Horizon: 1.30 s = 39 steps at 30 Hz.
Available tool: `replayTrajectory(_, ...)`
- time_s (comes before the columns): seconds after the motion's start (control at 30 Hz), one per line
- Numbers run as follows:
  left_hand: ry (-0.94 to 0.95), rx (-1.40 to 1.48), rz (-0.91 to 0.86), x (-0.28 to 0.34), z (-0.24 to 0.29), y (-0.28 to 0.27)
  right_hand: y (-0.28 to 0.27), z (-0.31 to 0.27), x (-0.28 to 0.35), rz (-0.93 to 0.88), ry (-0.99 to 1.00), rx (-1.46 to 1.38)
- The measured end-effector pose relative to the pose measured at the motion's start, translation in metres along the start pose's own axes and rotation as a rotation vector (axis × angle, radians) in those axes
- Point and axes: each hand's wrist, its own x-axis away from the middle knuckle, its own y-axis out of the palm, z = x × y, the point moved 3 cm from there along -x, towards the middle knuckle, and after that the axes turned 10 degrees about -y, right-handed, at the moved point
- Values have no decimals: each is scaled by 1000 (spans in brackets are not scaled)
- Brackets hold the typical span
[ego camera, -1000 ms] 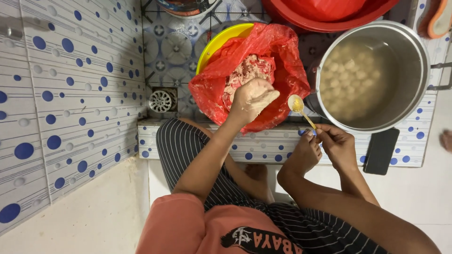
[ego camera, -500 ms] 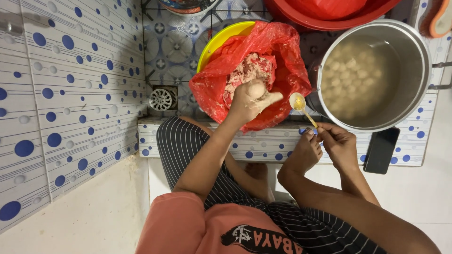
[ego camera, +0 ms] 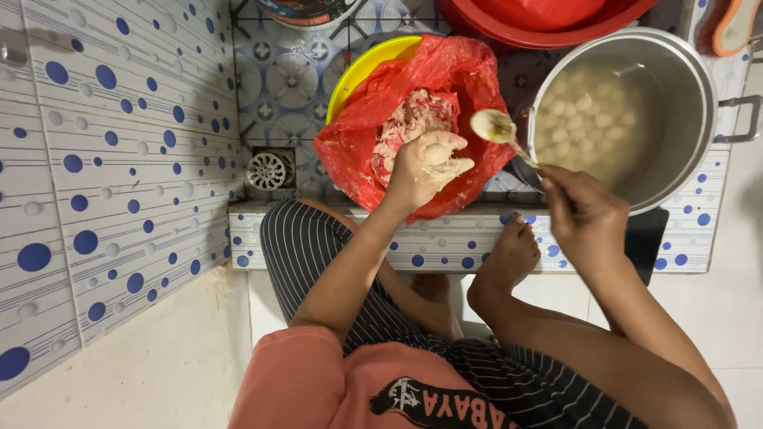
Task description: Forming small dough balls by hand and using a spoon to drop them into a pot of water.
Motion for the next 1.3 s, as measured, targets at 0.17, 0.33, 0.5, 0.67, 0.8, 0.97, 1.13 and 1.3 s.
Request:
replayTrajectory(0.17,299,-452,18,-23,-25,-25,22,-1,5,62,-175,369)
replayTrajectory(0.33,-80,53,57,26,44,44,28,-13,0,50,-235,425)
replayTrajectory(0.5,176,-168,-20,16,45,41,42,-14,-2,-9,-242,445)
replayTrajectory(0.67,42,-940,355,-16,-11,-18,67,20,10,-68,235,-154)
replayTrajectory(0.8,-189,-1489,400,-38,-57,-58,75,51,39,-66,741,-546)
replayTrajectory(0.97,-370,-1636,366,-32,-57,-67,30,97,73,34,853,-377)
replayTrajectory(1.13,-516,-1371,561,-28,-23,-60,-20,152,117,131,796,40)
replayTrajectory(1.3,-80,-1549,559,-50,-24,-89,-31,219,170,94,497,391)
